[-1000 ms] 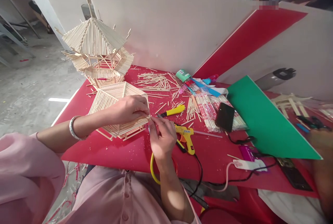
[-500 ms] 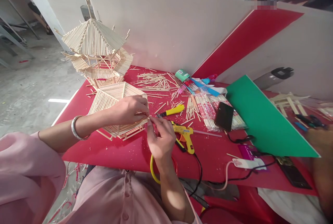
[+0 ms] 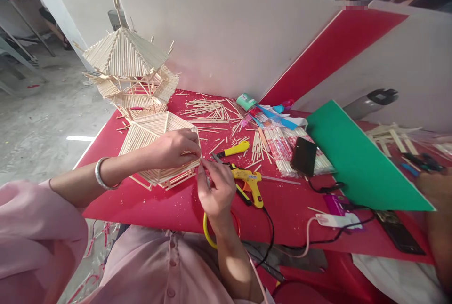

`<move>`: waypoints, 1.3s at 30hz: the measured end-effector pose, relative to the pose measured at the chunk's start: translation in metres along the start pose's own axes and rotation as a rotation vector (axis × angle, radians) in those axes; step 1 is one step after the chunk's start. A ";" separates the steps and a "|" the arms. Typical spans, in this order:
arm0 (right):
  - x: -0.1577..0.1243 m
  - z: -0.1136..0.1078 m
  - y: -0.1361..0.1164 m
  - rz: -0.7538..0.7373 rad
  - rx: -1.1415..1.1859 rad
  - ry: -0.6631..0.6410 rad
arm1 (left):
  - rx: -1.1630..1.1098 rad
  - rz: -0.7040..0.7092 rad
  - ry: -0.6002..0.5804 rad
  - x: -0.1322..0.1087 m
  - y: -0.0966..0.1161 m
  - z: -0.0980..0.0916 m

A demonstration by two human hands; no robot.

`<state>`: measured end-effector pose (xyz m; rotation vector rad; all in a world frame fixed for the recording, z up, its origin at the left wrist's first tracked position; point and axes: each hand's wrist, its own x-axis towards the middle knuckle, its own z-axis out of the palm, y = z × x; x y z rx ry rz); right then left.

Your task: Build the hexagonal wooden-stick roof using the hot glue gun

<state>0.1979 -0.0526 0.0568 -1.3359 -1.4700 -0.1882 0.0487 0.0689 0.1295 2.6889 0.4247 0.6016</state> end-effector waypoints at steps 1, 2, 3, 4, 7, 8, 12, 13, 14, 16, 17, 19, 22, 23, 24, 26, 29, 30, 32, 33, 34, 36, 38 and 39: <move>0.000 0.000 0.000 0.003 0.006 -0.005 | -0.003 -0.003 -0.002 0.000 0.000 0.000; -0.001 0.000 0.000 0.008 0.011 -0.010 | -0.006 -0.006 -0.002 0.000 0.001 0.000; -0.001 0.000 0.001 0.011 0.016 -0.014 | -0.010 -0.009 -0.004 0.000 0.001 -0.001; -0.002 0.000 0.001 0.015 0.019 -0.017 | -0.012 -0.012 -0.005 0.000 0.002 -0.001; -0.002 0.000 0.001 0.018 0.021 -0.021 | -0.026 -0.015 -0.009 0.000 0.002 -0.002; -0.002 0.000 0.001 0.017 0.022 -0.020 | -0.038 -0.018 -0.010 0.000 0.002 -0.002; -0.001 0.000 0.001 0.004 0.003 -0.013 | -0.129 -0.041 -0.024 -0.001 -0.002 -0.003; -0.001 -0.001 0.001 0.005 -0.004 -0.012 | -0.146 -0.045 -0.030 -0.001 -0.003 -0.004; -0.001 -0.002 0.002 0.009 -0.010 -0.011 | -0.157 -0.048 -0.035 -0.001 -0.004 -0.004; 0.000 -0.003 0.002 0.015 -0.012 -0.005 | -0.164 -0.050 -0.039 -0.001 -0.005 -0.005; 0.000 -0.004 0.001 0.020 -0.009 -0.002 | -0.163 -0.049 -0.041 0.000 -0.006 -0.006; 0.001 -0.006 0.000 0.025 0.003 0.002 | -0.153 -0.046 -0.050 0.001 -0.004 -0.006; 0.000 -0.012 0.001 0.038 -0.002 0.003 | -0.106 -0.042 -0.059 0.002 -0.001 -0.006; -0.002 -0.016 0.003 0.039 -0.020 0.000 | -0.083 -0.039 -0.060 0.003 0.001 -0.005; -0.004 -0.021 0.007 0.045 -0.045 -0.005 | -0.056 -0.034 -0.062 0.004 0.002 -0.005; -0.010 -0.037 0.020 0.074 -0.120 -0.016 | -0.002 -0.018 -0.071 0.007 0.003 -0.002; -0.024 -0.071 0.051 0.225 -0.281 -0.010 | 0.044 0.006 -0.083 0.009 0.001 0.001; -0.029 -0.082 0.063 0.303 -0.349 -0.009 | 0.050 0.016 -0.086 0.010 0.000 0.002; -0.038 -0.102 0.083 0.473 -0.489 -0.064 | 0.076 0.036 -0.089 0.010 0.000 0.004; -0.042 -0.109 0.092 0.545 -0.530 -0.120 | 0.105 0.047 -0.087 0.010 0.002 0.004; -0.045 -0.113 0.099 0.611 -0.550 -0.193 | 0.146 0.060 -0.080 0.009 0.004 0.005; -0.048 -0.115 0.109 0.713 -0.552 -0.352 | 0.256 0.100 -0.082 0.009 0.010 0.003; -0.049 -0.110 0.113 0.766 -0.550 -0.481 | 0.368 0.153 -0.119 0.009 0.017 0.000; -0.048 -0.107 0.115 0.772 -0.560 -0.521 | 0.411 0.176 -0.147 0.010 0.021 -0.002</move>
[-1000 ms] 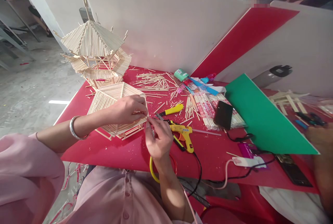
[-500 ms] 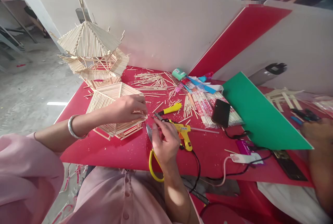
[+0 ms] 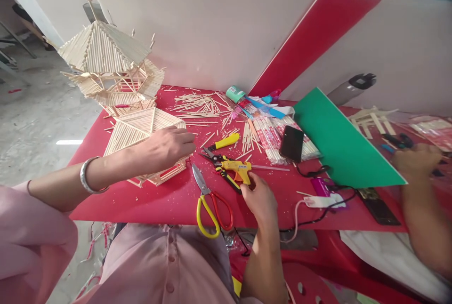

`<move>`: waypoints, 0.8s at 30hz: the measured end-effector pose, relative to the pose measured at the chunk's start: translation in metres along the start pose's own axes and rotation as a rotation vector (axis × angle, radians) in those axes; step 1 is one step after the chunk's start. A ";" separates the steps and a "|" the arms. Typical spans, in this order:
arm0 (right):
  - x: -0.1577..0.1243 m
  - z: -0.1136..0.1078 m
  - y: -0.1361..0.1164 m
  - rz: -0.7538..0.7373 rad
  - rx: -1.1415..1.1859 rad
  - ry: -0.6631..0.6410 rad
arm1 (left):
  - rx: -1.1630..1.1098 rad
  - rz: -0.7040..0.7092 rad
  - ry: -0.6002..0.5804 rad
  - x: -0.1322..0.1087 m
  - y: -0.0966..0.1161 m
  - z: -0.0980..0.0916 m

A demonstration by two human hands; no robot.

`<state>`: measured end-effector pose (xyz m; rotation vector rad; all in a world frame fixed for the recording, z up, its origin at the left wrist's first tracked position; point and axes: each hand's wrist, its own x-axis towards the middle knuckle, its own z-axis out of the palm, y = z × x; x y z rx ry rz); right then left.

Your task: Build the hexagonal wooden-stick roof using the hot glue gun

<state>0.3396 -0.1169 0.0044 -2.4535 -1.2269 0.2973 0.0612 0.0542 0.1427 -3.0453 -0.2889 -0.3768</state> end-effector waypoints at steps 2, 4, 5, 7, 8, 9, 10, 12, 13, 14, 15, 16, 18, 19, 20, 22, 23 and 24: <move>0.005 0.002 -0.003 -0.010 -0.038 -0.021 | 0.045 0.033 -0.049 0.002 0.003 -0.005; 0.010 0.002 -0.003 -0.016 -0.037 -0.049 | 0.018 0.036 -0.053 0.003 0.004 -0.007; 0.012 0.002 -0.002 -0.015 -0.017 -0.073 | -0.021 0.032 -0.040 0.004 0.003 -0.007; 0.015 0.000 0.000 -0.009 0.054 -0.090 | -0.131 0.014 0.002 0.004 0.000 -0.004; 0.014 -0.001 0.001 0.001 0.104 -0.066 | -0.191 -0.002 0.025 0.003 -0.002 -0.002; 0.013 -0.001 0.001 0.014 0.164 -0.024 | -0.253 -0.021 0.044 0.002 -0.005 0.001; 0.010 -0.002 0.000 0.031 0.232 0.023 | -0.321 -0.046 0.059 0.002 -0.007 0.003; 0.001 -0.005 -0.006 0.066 0.385 0.077 | -0.486 -0.137 0.083 0.001 -0.013 0.005; -0.004 -0.008 -0.012 0.074 0.453 0.079 | -0.583 -0.205 0.092 0.001 -0.015 0.006; -0.010 -0.010 -0.019 0.071 0.508 0.071 | -0.683 -0.281 0.097 0.001 -0.018 0.005; -0.016 -0.014 -0.027 0.051 0.545 0.061 | -0.777 -0.357 0.101 0.001 -0.019 0.004; -0.021 -0.017 -0.036 0.011 0.568 0.060 | -0.861 -0.424 0.106 0.002 -0.020 0.003; -0.030 -0.024 -0.056 -0.129 0.618 0.063 | -0.997 -0.512 0.118 0.002 -0.021 0.001; -0.033 -0.026 -0.066 -0.200 0.630 0.081 | -1.049 -0.540 0.128 0.002 -0.021 0.000; -0.034 -0.027 -0.075 -0.256 0.623 0.107 | -1.088 -0.564 0.136 0.002 -0.020 -0.001; -0.035 -0.026 -0.091 -0.322 0.547 0.196 | -1.139 -0.598 0.139 0.000 -0.020 -0.001; -0.035 -0.024 -0.098 -0.337 0.488 0.254 | -1.150 -0.608 0.133 -0.002 -0.021 -0.001; -0.034 -0.022 -0.103 -0.347 0.424 0.317 | -1.153 -0.616 0.128 -0.003 -0.022 -0.001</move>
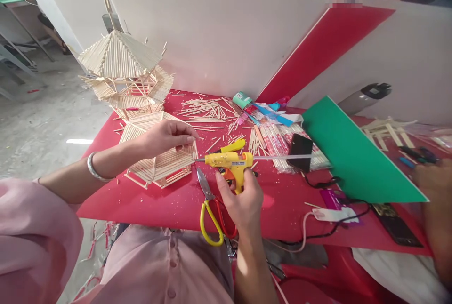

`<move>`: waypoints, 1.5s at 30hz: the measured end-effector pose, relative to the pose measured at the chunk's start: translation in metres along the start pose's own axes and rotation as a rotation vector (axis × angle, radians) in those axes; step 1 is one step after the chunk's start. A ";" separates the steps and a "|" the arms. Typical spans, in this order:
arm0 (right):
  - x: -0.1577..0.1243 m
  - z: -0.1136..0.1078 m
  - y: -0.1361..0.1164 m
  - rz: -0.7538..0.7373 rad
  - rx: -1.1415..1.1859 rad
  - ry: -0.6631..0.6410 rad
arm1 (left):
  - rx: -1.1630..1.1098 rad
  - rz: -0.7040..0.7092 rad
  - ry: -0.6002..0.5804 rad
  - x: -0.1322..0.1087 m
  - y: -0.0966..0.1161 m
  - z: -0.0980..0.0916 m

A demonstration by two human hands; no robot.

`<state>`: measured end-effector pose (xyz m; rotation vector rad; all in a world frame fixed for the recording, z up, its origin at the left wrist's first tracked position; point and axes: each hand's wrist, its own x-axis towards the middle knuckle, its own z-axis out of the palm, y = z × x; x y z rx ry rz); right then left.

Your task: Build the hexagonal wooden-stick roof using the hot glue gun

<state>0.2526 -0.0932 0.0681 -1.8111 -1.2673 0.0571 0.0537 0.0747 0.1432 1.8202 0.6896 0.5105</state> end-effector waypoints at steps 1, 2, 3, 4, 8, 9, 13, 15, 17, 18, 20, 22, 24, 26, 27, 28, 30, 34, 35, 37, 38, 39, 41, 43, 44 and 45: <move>0.001 0.005 -0.002 -0.031 -0.069 0.045 | 0.002 -0.007 0.003 -0.001 -0.001 -0.001; 0.001 0.009 -0.002 -0.061 -0.134 0.087 | 0.006 -0.011 0.011 -0.002 -0.002 -0.003; 0.002 0.013 -0.002 -0.089 -0.193 0.121 | 0.013 -0.014 0.023 -0.003 -0.002 -0.004; 0.001 0.017 -0.001 -0.113 -0.247 0.147 | 0.023 -0.015 0.034 -0.004 -0.002 -0.005; 0.000 0.024 0.003 -0.184 -0.379 0.197 | 0.080 0.010 0.054 -0.007 0.001 -0.005; 0.000 0.025 0.004 -0.193 -0.396 0.201 | 0.093 0.015 0.059 -0.008 0.001 -0.005; 0.000 0.026 0.005 -0.198 -0.435 0.196 | 0.146 0.006 0.115 -0.009 0.002 -0.004; 0.000 0.026 0.005 -0.193 -0.444 0.186 | 0.158 -0.004 0.143 -0.009 0.000 -0.003; 0.000 0.026 0.005 -0.196 -0.445 0.177 | 0.159 0.002 0.152 -0.009 -0.003 -0.003; 0.000 0.026 0.005 -0.201 -0.444 0.178 | 0.160 0.011 0.152 -0.009 -0.004 -0.003; 0.000 0.026 0.005 -0.216 -0.445 0.186 | 0.175 0.031 0.148 -0.009 -0.006 -0.004; 0.000 0.026 0.005 -0.227 -0.450 0.197 | 0.211 0.043 0.142 -0.009 -0.005 -0.004; 0.000 0.026 0.005 -0.231 -0.455 0.205 | 0.255 0.051 0.138 -0.009 -0.003 -0.004; 0.000 0.026 0.005 -0.233 -0.458 0.209 | 0.297 0.067 0.130 -0.009 -0.002 -0.004; 0.000 0.026 0.006 -0.236 -0.461 0.209 | 0.313 0.080 0.130 -0.008 -0.001 -0.003; 0.000 0.026 0.006 -0.241 -0.464 0.208 | 0.325 0.095 0.128 -0.008 -0.001 -0.003; 0.000 0.025 0.006 -0.248 -0.468 0.204 | 0.343 0.117 0.127 -0.007 -0.002 -0.002; 0.000 0.024 0.007 -0.259 -0.476 0.208 | 0.355 0.123 0.126 -0.007 -0.004 -0.001; 0.000 0.024 0.007 -0.262 -0.479 0.209 | 0.355 0.122 0.125 -0.007 -0.005 -0.001; 0.000 0.023 0.007 -0.264 -0.483 0.207 | 0.362 0.120 0.116 -0.008 -0.004 0.000; 0.000 0.023 0.007 -0.261 -0.486 0.206 | 0.367 0.118 0.110 -0.008 -0.004 0.000; -0.001 0.022 0.006 -0.259 -0.489 0.207 | 0.373 0.115 0.102 -0.009 -0.003 0.000; -0.001 0.020 0.006 -0.258 -0.494 0.212 | 0.383 0.115 0.084 -0.009 -0.003 0.000; -0.001 0.019 0.005 -0.264 -0.495 0.222 | 0.391 0.125 0.076 -0.009 -0.003 0.000; -0.001 0.018 0.005 -0.269 -0.494 0.224 | 0.396 0.134 0.075 -0.009 -0.004 0.000; -0.001 0.017 0.005 -0.274 -0.492 0.226 | 0.400 0.145 0.075 -0.009 -0.004 0.001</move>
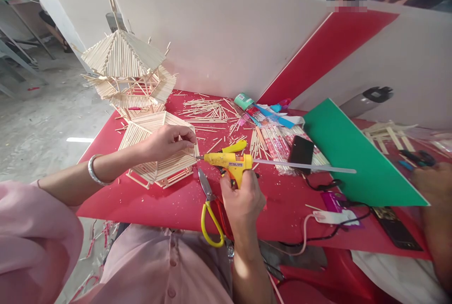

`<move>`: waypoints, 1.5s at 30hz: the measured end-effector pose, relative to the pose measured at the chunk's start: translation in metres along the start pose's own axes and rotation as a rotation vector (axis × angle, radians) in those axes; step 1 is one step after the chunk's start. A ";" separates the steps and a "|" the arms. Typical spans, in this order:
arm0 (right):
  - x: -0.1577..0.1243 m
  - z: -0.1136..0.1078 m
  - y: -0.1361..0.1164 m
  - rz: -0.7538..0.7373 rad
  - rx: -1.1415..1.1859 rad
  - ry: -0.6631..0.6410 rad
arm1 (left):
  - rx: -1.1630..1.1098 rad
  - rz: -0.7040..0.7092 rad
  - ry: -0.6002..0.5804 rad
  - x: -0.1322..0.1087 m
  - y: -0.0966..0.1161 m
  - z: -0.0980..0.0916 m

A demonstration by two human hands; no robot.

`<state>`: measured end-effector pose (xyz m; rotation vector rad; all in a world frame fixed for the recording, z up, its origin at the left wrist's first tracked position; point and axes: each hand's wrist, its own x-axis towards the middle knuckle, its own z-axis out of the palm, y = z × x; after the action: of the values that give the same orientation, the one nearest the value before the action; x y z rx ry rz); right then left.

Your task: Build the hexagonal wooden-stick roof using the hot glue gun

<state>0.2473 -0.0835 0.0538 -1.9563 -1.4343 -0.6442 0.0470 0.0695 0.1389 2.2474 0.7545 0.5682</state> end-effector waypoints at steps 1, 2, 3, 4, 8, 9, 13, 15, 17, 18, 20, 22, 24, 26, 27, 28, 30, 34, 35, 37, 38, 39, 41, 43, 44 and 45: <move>0.000 0.000 0.000 -0.004 0.000 0.003 | 0.002 0.008 0.003 0.000 0.000 0.000; 0.000 0.000 0.000 -0.008 0.000 0.009 | 0.003 0.013 0.005 0.000 0.000 0.001; 0.001 0.001 0.000 -0.010 -0.003 0.015 | 0.002 0.014 0.006 0.000 0.000 0.001; 0.001 0.001 -0.001 -0.013 -0.008 0.019 | 0.000 0.011 0.009 0.000 0.001 0.002; 0.002 0.004 -0.003 -0.018 -0.027 0.012 | 0.003 -0.002 0.017 0.000 0.003 0.002; 0.002 0.004 -0.003 -0.018 -0.027 0.013 | 0.002 -0.002 0.017 0.000 0.003 0.001; 0.002 0.004 -0.003 -0.027 -0.012 0.022 | -0.002 -0.013 0.012 -0.001 0.003 0.000; 0.001 0.004 -0.002 -0.026 -0.008 0.011 | 0.000 -0.018 0.011 -0.001 0.003 0.000; 0.001 0.004 -0.002 -0.021 -0.007 0.006 | -0.001 -0.016 0.009 -0.002 0.003 0.000; 0.001 0.003 -0.002 -0.020 -0.007 0.007 | -0.002 -0.013 0.008 -0.002 0.002 0.000; 0.001 0.002 -0.002 -0.024 -0.006 0.020 | -0.005 -0.005 0.009 -0.001 0.002 0.000; 0.001 0.000 -0.001 -0.029 -0.006 0.029 | -0.006 0.001 0.011 -0.001 0.002 0.001; 0.001 -0.001 0.000 -0.032 -0.008 0.029 | -0.008 0.003 0.013 -0.001 0.002 0.001; 0.001 -0.002 0.001 -0.035 -0.010 0.023 | -0.008 -0.006 0.020 -0.001 0.003 0.001; 0.000 -0.003 0.002 -0.033 -0.010 0.022 | -0.009 -0.012 0.023 -0.001 0.003 0.002; 0.000 -0.003 0.003 -0.031 -0.009 0.022 | -0.012 -0.017 0.026 -0.001 0.004 0.002; -0.002 -0.003 0.003 -0.028 -0.002 0.018 | -0.022 -0.025 0.026 -0.001 0.004 0.002; -0.003 -0.003 0.003 0.004 -0.001 0.006 | -0.028 -0.020 0.029 -0.002 0.003 0.003; -0.003 -0.004 0.002 0.017 0.000 0.005 | -0.024 -0.016 0.029 -0.002 0.003 0.003; -0.003 -0.004 0.001 0.034 0.014 0.004 | -0.018 -0.010 0.030 -0.002 0.002 0.003; -0.003 -0.004 0.001 0.038 0.026 0.004 | -0.015 -0.006 0.030 -0.002 0.001 0.003; -0.003 -0.005 0.001 0.043 0.040 0.004 | -0.012 -0.001 0.030 -0.002 0.001 0.003; -0.005 -0.007 0.003 0.077 0.079 -0.011 | -0.007 0.016 0.035 -0.002 0.001 0.002; -0.010 -0.010 0.010 0.155 0.138 -0.064 | 0.000 0.041 0.039 -0.002 0.001 0.001; -0.014 -0.012 0.015 0.200 0.170 -0.101 | 0.003 0.053 0.040 -0.002 0.001 0.001; -0.018 -0.013 0.021 0.244 0.197 -0.141 | 0.006 0.064 0.041 -0.002 0.001 0.000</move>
<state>0.2621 -0.1100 0.0459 -2.0076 -1.2591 -0.2495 0.0458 0.0670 0.1390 2.2789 0.7073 0.6451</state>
